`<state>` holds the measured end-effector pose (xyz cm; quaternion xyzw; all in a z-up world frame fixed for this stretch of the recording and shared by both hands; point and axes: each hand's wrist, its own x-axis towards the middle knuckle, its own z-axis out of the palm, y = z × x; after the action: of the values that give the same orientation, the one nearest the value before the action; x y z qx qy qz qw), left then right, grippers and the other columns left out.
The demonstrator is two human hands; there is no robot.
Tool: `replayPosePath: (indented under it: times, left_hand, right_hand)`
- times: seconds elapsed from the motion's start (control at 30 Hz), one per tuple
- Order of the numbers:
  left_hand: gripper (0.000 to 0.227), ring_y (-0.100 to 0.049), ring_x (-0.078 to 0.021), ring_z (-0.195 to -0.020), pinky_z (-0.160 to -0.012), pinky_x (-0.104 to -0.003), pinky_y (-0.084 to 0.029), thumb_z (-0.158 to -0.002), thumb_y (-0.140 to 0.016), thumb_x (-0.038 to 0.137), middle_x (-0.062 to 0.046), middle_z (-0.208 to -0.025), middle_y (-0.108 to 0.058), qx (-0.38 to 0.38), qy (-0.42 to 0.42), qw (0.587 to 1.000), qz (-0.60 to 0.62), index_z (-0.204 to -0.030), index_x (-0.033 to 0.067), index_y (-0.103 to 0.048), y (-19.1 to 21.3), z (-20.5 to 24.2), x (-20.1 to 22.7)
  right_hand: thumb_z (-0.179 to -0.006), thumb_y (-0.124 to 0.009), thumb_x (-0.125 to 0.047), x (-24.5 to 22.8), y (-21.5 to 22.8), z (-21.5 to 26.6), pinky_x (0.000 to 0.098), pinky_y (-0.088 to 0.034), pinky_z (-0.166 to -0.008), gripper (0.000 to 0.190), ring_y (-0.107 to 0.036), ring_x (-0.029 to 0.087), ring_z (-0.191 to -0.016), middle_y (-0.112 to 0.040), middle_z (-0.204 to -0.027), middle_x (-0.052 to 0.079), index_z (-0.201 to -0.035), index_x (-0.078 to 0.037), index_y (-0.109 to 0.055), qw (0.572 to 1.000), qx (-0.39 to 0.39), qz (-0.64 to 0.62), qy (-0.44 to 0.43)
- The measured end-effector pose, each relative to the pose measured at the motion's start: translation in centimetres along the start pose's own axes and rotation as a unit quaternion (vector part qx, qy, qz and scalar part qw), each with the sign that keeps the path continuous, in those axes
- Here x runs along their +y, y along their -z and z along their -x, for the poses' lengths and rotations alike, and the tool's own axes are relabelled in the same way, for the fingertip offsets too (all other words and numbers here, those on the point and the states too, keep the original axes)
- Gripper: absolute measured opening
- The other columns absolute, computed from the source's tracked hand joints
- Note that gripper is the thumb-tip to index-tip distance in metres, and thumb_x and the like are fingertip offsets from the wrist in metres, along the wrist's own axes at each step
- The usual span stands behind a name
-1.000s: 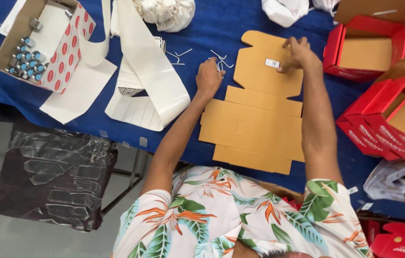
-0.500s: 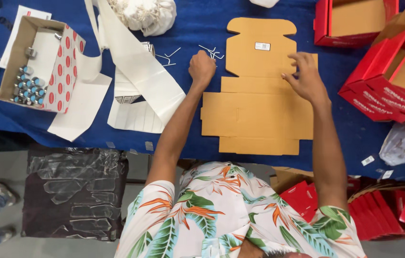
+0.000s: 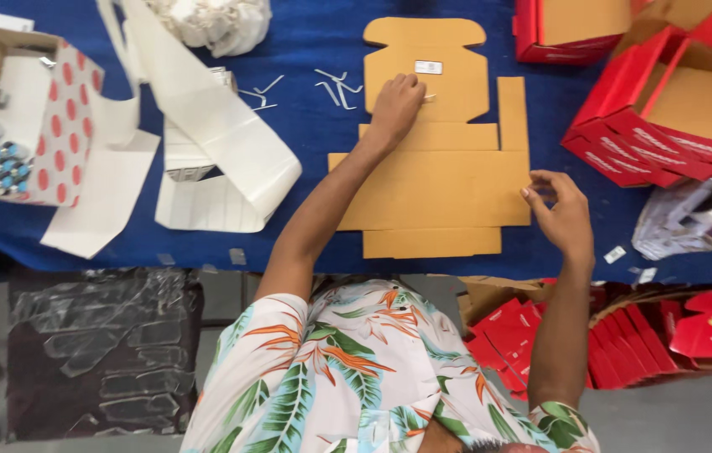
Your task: The person folds cardboard into boxes, inserts red inner linings, and applies tape to secure the boxes.
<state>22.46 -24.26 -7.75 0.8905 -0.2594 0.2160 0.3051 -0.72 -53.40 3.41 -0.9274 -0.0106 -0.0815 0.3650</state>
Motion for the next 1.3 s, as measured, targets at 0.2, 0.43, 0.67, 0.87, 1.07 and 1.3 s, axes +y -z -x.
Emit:
replayPosePath:
  times: [0.2,0.43,0.67,0.87,1.07,1.3]
  left_hand:
    - [0.008,-0.062,-0.0358,-0.095,-0.084,-0.046,-0.050,-0.082,-0.075,0.011,-0.014,-0.092,-0.065,0.032,0.052,0.992,0.107,-0.085,0.0040,-0.073,-0.3,0.6,0.0]
    - [0.010,-0.057,-0.0355,-0.096,-0.085,-0.046,-0.046,-0.091,-0.076,0.013,-0.014,-0.097,-0.061,0.045,0.026,0.992,0.114,-0.092,0.0046,-0.070,1.3,0.7,1.2]
    - [0.012,-0.056,-0.0348,-0.098,-0.087,-0.047,-0.044,-0.098,-0.070,0.015,-0.014,-0.100,-0.059,0.016,0.018,0.997,0.075,-0.099,0.0038,-0.066,1.2,0.8,1.2]
    - [0.011,-0.056,-0.0335,-0.097,-0.085,-0.047,-0.044,-0.096,-0.069,0.018,-0.012,-0.099,-0.061,0.052,0.046,0.997,0.031,-0.098,0.0069,-0.068,0.7,0.7,1.2]
    - [0.013,-0.057,-0.0325,-0.098,-0.086,-0.047,-0.044,-0.091,-0.075,0.019,-0.012,-0.098,-0.062,0.064,0.044,0.994,0.080,-0.096,0.0073,-0.072,1.4,0.5,1.8]
    - [0.011,-0.054,-0.0340,-0.102,-0.090,-0.047,-0.042,-0.095,-0.077,0.016,-0.012,-0.102,-0.061,0.027,0.018,0.998,0.045,-0.098,0.0064,-0.071,2.3,0.7,2.4]
  right_hand:
    - [-0.111,-0.072,-0.011,4.2,7.4,1.6,0.0298,-0.056,-0.090,0.015,-0.069,0.016,-0.099,-0.071,-0.108,0.011,-0.121,0.000,-0.068,0.974,0.202,-0.101,-0.011]
    - [-0.108,-0.073,-0.007,12.1,15.3,-1.3,0.0304,-0.055,-0.077,0.010,-0.067,0.015,-0.083,-0.069,-0.093,0.005,-0.106,0.001,-0.068,0.920,0.391,0.032,0.011]
    - [-0.119,-0.072,-0.011,18.4,18.4,-1.8,0.0257,-0.050,-0.063,0.019,-0.061,0.010,-0.077,-0.061,-0.091,0.001,-0.106,-0.002,-0.062,0.907,0.413,-0.078,-0.015]
    - [-0.117,-0.064,-0.037,22.8,20.4,3.3,0.0234,-0.053,-0.079,0.028,-0.063,0.005,-0.090,-0.068,-0.098,-0.006,-0.112,-0.011,-0.071,0.884,0.398,-0.103,-0.223]
    - [-0.113,-0.061,-0.036,25.5,19.7,6.1,0.0391,-0.055,-0.090,0.040,-0.067,0.022,-0.098,-0.071,-0.107,0.010,-0.116,0.003,-0.068,0.905,0.384,0.130,-0.129]
    - [-0.109,-0.059,-0.050,26.7,19.5,9.5,0.0437,-0.061,-0.075,0.049,-0.065,0.021,-0.082,-0.065,-0.088,0.007,-0.102,-0.002,-0.064,0.867,0.305,-0.101,-0.380]
